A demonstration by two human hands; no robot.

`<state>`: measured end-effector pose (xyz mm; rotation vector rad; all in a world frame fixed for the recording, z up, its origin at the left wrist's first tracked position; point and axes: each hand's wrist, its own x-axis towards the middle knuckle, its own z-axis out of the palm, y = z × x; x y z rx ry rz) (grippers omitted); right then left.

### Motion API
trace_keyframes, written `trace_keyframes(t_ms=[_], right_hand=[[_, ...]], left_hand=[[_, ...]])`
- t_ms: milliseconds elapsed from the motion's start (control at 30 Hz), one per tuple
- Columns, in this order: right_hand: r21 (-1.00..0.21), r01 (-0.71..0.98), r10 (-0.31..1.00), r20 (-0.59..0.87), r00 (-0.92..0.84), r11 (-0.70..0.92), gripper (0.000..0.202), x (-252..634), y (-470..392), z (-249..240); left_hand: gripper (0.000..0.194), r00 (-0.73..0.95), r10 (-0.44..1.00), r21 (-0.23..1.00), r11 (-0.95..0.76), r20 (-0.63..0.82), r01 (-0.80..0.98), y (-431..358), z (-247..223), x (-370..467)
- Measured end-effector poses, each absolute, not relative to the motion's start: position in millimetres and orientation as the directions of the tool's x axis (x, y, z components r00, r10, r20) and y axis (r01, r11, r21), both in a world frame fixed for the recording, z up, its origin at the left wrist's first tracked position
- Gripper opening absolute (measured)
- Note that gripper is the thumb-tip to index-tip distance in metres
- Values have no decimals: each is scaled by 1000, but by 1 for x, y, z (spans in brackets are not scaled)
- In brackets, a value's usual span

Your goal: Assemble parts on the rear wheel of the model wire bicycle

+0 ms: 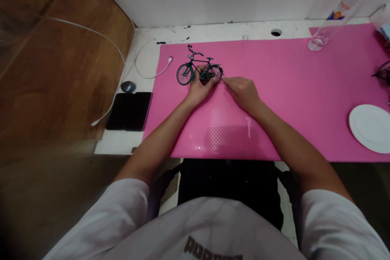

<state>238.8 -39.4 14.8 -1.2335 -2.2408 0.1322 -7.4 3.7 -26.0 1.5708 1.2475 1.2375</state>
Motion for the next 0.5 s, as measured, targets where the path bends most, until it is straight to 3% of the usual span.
trace_keyframes(t_ms=[500], right_hand=[[-329,765,814,409,-413,553,49,235,-40,18]], left_hand=[[66,61,965,939,-261,254,225,4,-28,-7]])
